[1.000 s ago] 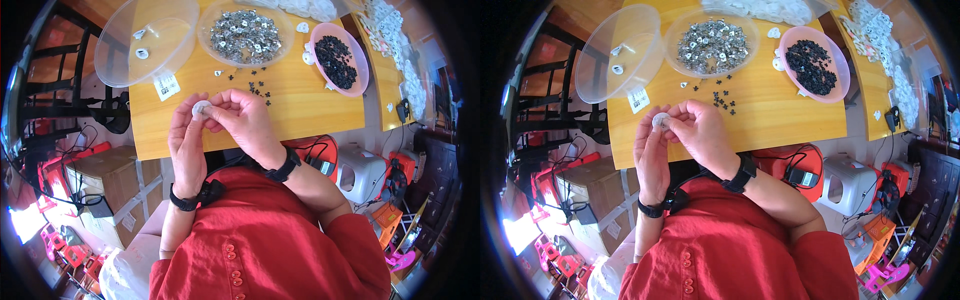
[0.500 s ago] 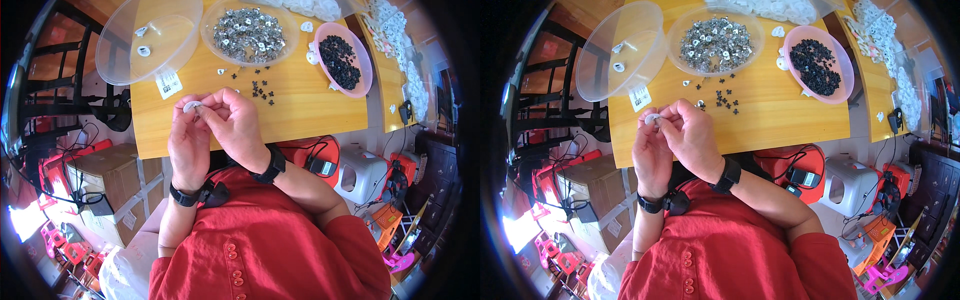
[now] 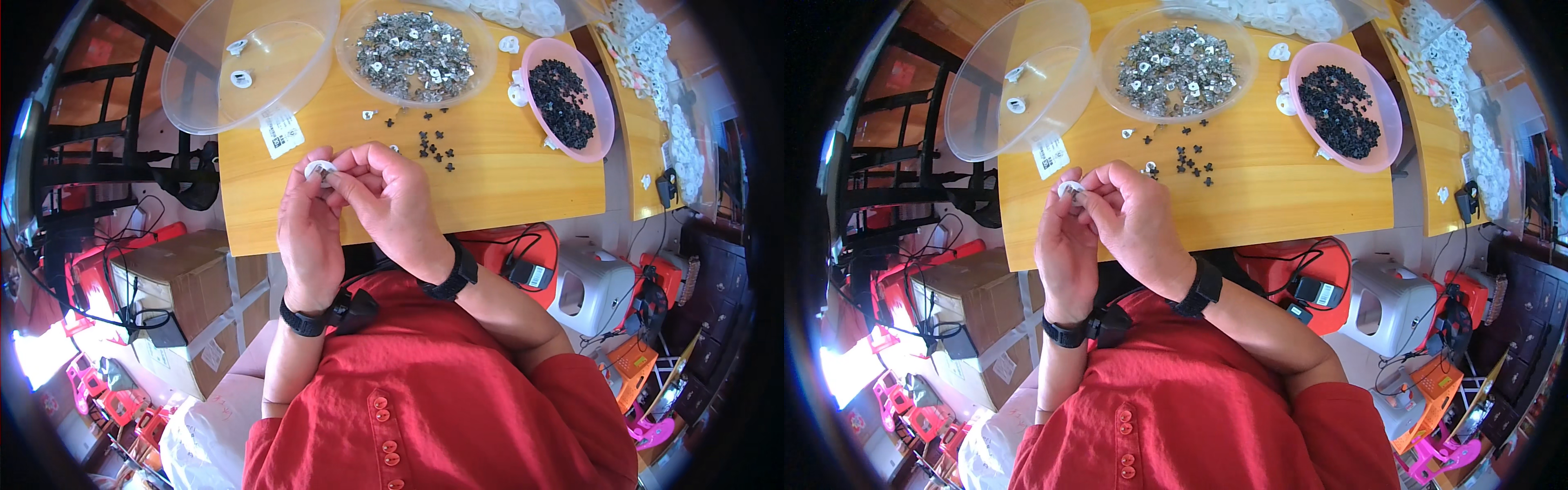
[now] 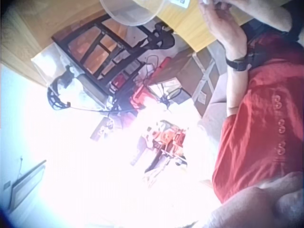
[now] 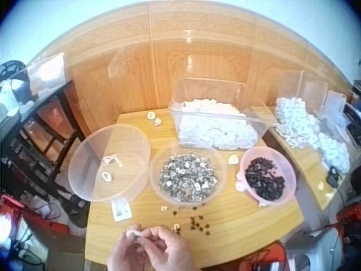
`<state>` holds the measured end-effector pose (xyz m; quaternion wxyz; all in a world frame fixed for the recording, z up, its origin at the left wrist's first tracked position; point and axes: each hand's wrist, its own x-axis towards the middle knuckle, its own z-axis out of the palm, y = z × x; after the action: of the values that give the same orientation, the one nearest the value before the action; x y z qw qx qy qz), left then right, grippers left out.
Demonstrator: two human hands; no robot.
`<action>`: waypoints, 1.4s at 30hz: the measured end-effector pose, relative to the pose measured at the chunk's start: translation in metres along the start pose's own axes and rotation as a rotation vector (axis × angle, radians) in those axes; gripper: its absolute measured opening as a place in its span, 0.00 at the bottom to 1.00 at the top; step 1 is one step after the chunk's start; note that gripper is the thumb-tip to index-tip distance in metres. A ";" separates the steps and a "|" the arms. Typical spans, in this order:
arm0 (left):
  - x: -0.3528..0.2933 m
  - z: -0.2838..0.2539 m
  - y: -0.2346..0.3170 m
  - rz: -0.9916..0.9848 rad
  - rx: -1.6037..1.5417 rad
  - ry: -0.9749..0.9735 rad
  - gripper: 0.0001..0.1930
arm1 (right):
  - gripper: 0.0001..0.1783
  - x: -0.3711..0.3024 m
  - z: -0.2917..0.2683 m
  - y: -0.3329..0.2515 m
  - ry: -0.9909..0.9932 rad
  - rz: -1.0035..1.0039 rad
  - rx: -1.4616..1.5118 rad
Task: Manual assembly of small plastic and metal components at a workshop workbench.
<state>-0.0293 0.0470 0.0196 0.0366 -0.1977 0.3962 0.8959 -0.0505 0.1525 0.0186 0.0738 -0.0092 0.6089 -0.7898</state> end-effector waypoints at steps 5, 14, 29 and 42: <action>0.005 -0.007 -0.011 0.048 -0.031 0.030 0.14 | 0.05 -0.005 -0.001 0.001 0.007 -0.125 -0.208; -0.007 0.009 -0.006 0.052 0.127 -0.085 0.18 | 0.06 0.002 -0.011 0.006 0.105 -0.044 -0.118; 0.002 -0.010 -0.009 -0.079 0.072 -0.116 0.16 | 0.07 0.037 -0.124 -0.026 0.249 -0.150 -0.895; 0.002 -0.007 -0.011 -0.119 0.015 -0.126 0.13 | 0.06 0.057 -0.111 -0.022 0.249 -0.131 -1.084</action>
<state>-0.0260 0.0492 0.0064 0.1159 -0.1636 0.3871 0.8999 -0.1205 0.2572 0.0071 -0.0635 0.0097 0.9300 -0.3619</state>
